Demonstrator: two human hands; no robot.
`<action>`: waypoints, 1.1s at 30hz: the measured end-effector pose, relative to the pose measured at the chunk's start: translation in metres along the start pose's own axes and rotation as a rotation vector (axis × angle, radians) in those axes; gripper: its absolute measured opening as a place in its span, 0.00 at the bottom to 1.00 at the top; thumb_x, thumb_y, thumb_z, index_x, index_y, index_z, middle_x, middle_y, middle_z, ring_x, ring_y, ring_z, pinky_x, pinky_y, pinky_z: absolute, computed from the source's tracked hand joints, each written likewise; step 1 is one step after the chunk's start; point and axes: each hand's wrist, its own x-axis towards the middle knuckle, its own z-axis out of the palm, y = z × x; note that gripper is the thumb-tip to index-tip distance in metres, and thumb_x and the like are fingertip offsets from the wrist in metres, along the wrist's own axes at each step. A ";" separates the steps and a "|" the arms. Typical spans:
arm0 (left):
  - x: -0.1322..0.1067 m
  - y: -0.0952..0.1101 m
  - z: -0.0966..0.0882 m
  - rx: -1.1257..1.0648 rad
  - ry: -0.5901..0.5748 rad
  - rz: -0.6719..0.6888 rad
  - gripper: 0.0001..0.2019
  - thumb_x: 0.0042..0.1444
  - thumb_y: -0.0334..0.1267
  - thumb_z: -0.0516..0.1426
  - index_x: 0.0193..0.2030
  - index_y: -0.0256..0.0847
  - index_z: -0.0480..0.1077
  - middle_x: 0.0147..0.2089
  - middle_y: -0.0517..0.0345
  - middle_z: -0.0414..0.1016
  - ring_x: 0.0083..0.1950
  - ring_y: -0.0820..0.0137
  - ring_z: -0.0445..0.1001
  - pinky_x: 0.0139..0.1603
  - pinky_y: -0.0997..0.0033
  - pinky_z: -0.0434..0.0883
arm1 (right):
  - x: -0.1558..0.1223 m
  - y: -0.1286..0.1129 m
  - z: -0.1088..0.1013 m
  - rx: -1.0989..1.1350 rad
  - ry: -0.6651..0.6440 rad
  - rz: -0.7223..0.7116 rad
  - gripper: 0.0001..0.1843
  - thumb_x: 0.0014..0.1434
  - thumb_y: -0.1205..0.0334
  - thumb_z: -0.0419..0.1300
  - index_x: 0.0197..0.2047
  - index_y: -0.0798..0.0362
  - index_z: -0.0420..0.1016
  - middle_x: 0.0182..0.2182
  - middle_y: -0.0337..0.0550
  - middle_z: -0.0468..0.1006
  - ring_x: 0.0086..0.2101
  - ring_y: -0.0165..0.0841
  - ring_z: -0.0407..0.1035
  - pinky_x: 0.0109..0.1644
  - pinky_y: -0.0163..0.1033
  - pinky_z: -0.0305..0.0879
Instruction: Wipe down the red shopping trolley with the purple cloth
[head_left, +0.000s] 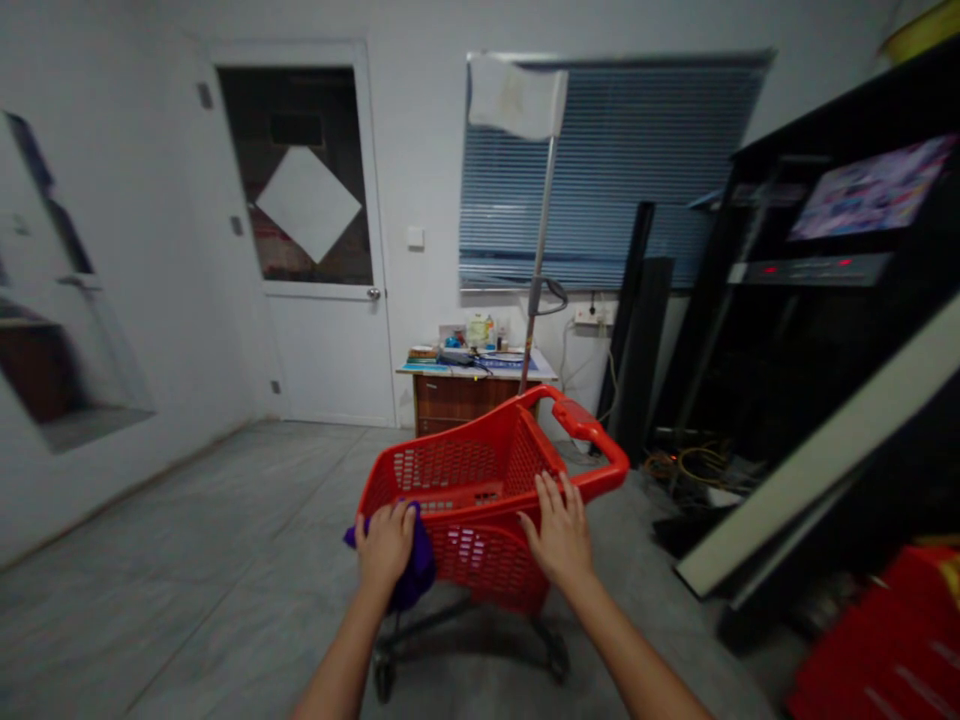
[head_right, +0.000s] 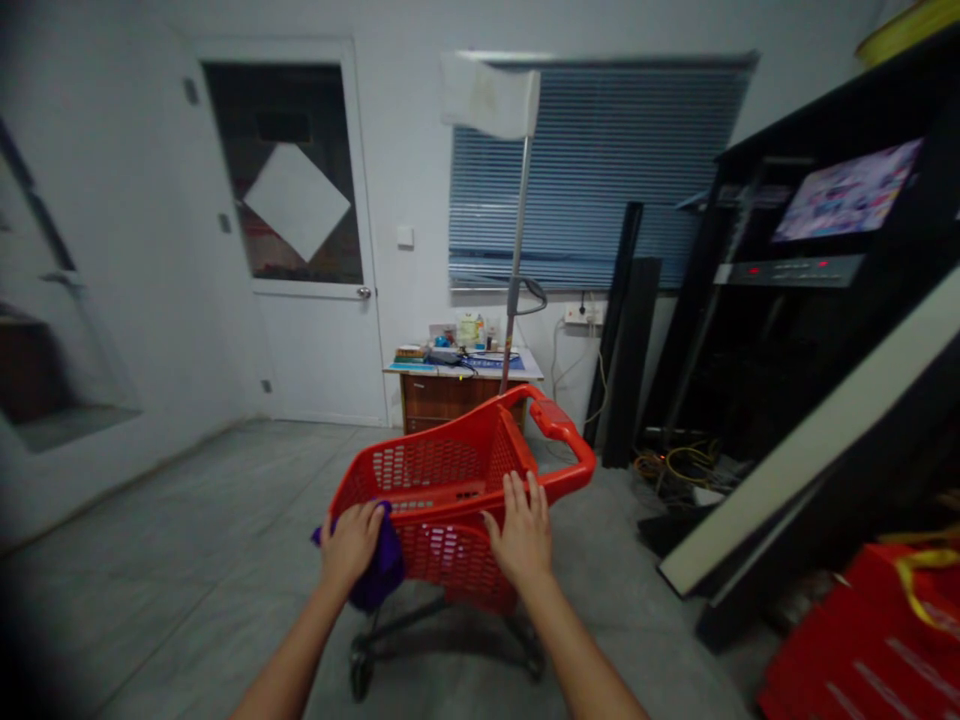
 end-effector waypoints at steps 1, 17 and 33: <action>-0.001 0.009 0.000 0.001 0.008 -0.019 0.18 0.68 0.43 0.44 0.54 0.47 0.73 0.55 0.51 0.77 0.58 0.61 0.71 0.67 0.44 0.52 | 0.000 -0.003 0.000 0.010 0.003 0.008 0.36 0.65 0.43 0.47 0.67 0.59 0.61 0.67 0.47 0.60 0.69 0.46 0.40 0.71 0.53 0.38; 0.000 0.043 0.007 -0.135 -0.004 0.166 0.19 0.68 0.43 0.46 0.55 0.45 0.73 0.60 0.50 0.74 0.65 0.57 0.65 0.69 0.44 0.52 | -0.013 -0.029 -0.007 0.040 -0.035 0.065 0.36 0.66 0.44 0.48 0.70 0.57 0.57 0.68 0.45 0.58 0.69 0.45 0.41 0.71 0.53 0.38; 0.016 0.047 0.012 -0.245 -0.041 0.253 0.19 0.69 0.44 0.44 0.59 0.49 0.70 0.62 0.55 0.71 0.67 0.61 0.62 0.69 0.47 0.54 | -0.033 -0.022 -0.039 0.001 0.169 -0.022 0.40 0.68 0.43 0.43 0.74 0.54 0.38 0.70 0.47 0.50 0.69 0.45 0.42 0.70 0.56 0.39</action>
